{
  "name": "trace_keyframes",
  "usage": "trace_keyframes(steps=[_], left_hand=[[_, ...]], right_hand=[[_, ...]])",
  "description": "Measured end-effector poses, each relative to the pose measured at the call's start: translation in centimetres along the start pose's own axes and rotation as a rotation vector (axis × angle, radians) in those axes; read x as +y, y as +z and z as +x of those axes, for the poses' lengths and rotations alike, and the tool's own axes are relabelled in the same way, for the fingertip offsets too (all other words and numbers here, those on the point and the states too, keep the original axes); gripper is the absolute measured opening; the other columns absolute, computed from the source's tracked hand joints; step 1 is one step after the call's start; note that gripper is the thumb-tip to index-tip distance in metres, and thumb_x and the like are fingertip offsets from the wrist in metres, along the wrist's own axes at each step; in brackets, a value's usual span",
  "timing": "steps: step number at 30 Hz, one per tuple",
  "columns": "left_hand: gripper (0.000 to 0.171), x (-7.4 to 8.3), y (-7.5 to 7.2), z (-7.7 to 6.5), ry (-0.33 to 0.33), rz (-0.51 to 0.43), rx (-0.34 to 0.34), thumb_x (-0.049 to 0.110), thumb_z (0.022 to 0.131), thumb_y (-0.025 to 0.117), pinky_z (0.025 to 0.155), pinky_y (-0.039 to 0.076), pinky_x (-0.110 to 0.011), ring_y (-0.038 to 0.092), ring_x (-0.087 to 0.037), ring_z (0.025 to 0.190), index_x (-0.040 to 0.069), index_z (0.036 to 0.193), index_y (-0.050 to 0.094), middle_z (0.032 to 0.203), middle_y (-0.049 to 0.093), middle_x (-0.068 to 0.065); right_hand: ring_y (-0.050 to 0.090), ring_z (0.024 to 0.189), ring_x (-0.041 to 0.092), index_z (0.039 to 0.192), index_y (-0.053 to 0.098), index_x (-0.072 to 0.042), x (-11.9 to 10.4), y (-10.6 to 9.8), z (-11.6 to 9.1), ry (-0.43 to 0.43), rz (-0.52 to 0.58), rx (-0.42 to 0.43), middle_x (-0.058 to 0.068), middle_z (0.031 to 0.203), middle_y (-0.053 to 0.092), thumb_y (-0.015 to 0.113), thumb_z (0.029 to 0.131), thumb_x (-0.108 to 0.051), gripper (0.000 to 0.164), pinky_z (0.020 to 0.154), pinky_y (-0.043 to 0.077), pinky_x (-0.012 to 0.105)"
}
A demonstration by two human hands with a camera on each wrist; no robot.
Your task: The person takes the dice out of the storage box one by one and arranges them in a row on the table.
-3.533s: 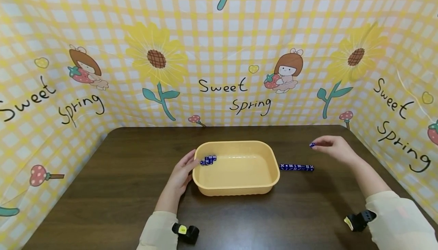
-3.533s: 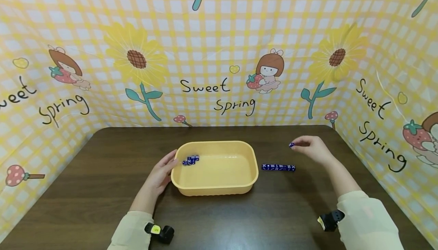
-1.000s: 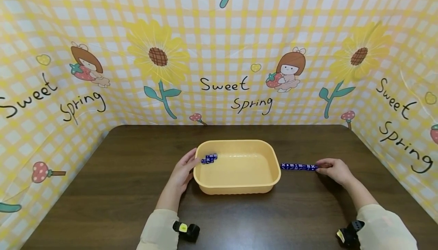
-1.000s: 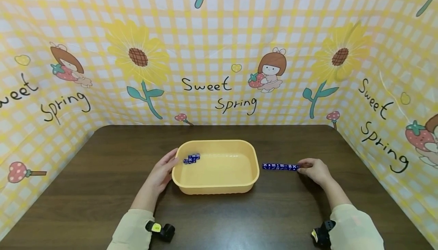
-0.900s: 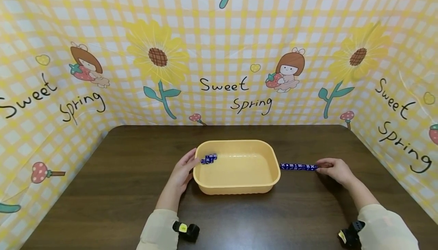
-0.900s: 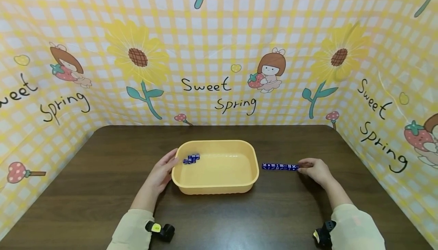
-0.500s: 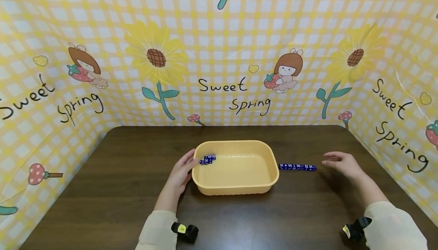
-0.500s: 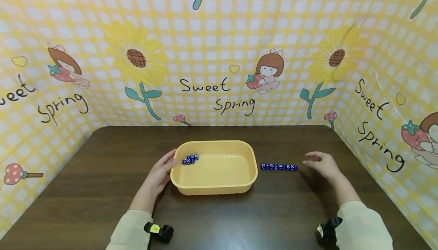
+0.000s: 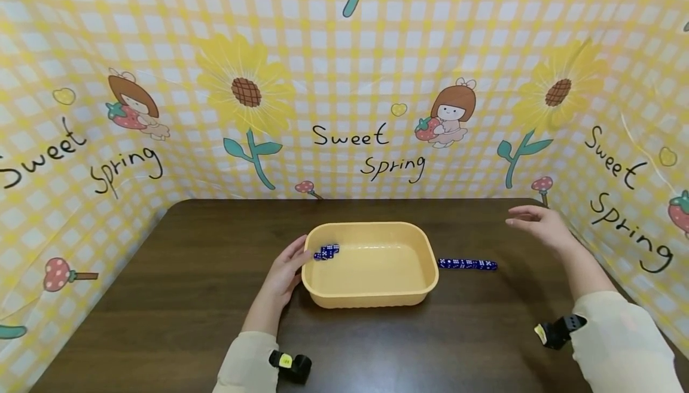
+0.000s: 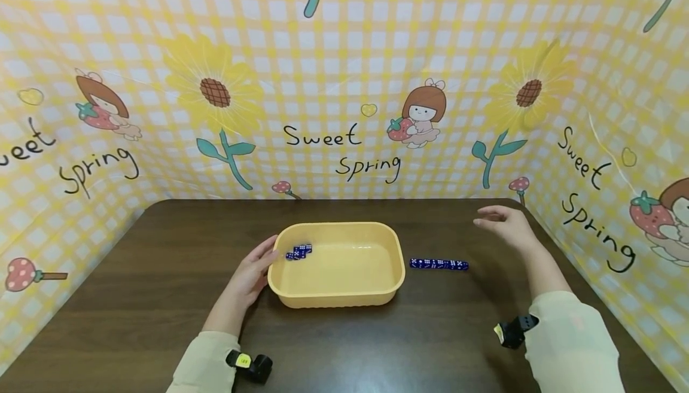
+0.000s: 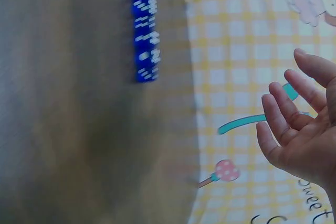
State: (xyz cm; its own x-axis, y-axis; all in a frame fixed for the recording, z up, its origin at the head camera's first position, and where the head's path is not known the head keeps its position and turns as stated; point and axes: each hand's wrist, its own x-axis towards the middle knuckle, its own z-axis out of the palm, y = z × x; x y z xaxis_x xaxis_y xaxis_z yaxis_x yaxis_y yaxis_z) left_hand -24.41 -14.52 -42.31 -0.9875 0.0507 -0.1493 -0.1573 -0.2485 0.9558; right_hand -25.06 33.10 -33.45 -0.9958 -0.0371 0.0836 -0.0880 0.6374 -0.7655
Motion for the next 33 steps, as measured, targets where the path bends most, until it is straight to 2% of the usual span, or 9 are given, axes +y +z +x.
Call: trace_keyframes(steps=[9, 16, 21, 28, 33], left_hand=[[0.047, 0.0, 0.2, 0.0, -0.004, -0.007, 0.002, 0.009, 0.087, 0.051, 0.087, 0.033, -0.042, 0.034, -0.023, 0.117, 0.01, 0.132, 0.035, 0.134, 0.033, -0.009], [0.048, 0.1, 0.2, -0.1, -0.001, 0.002, 0.004, 0.009, 0.087, 0.05, 0.088, 0.032, -0.041, 0.034, -0.022, 0.117, 0.01, 0.132, 0.034, 0.134, 0.033, -0.009], [0.048, 0.1, 0.1, -0.2, -0.006, 0.007, 0.009, 0.01, 0.087, 0.05, 0.087, 0.033, -0.041, 0.034, -0.023, 0.116, 0.01, 0.132, 0.035, 0.134, 0.034, -0.009], [0.047, 0.1, 0.2, -0.2, -0.001, -0.004, 0.009, 0.008, 0.087, 0.05, 0.088, 0.032, -0.04, 0.035, -0.022, 0.116, 0.009, 0.132, 0.035, 0.133, 0.034, -0.01], [0.047, 0.1, 0.2, -0.2, 0.001, -0.003, 0.009, 0.009, 0.087, 0.05, 0.088, 0.032, -0.041, 0.035, -0.023, 0.116, 0.009, 0.132, 0.035, 0.133, 0.034, -0.01]], right_hand=[[0.046, 0.096, 0.028, 0.119, 0.044, 0.006, -3.2, 0.0, 1.6, -0.047, 0.017, 0.005, 0.026, 0.112, 0.047, 0.052, 0.085, -0.034, 0.054, 0.078, 0.037, 0.043], [0.05, 0.084, 0.009, 0.117, 0.045, 0.007, -5.2, 1.5, 3.1, -0.075, 0.096, -0.001, 0.025, 0.11, 0.05, 0.055, 0.085, -0.028, 0.048, 0.08, 0.036, 0.041], [0.051, 0.087, 0.015, 0.116, 0.046, 0.008, -6.5, 3.6, 4.2, -0.095, 0.158, -0.046, 0.029, 0.112, 0.047, 0.055, 0.085, -0.023, 0.045, 0.082, 0.036, 0.042], [0.049, 0.095, 0.031, 0.114, 0.049, 0.007, -8.4, 6.7, 5.7, -0.096, 0.234, -0.083, 0.026, 0.111, 0.05, 0.057, 0.084, -0.019, 0.041, 0.077, 0.037, 0.036], [0.05, 0.092, 0.028, 0.114, 0.051, 0.005, -9.8, 9.2, 6.2, -0.083, 0.301, -0.117, 0.024, 0.11, 0.051, 0.057, 0.083, -0.015, 0.037, 0.078, 0.037, 0.037]])
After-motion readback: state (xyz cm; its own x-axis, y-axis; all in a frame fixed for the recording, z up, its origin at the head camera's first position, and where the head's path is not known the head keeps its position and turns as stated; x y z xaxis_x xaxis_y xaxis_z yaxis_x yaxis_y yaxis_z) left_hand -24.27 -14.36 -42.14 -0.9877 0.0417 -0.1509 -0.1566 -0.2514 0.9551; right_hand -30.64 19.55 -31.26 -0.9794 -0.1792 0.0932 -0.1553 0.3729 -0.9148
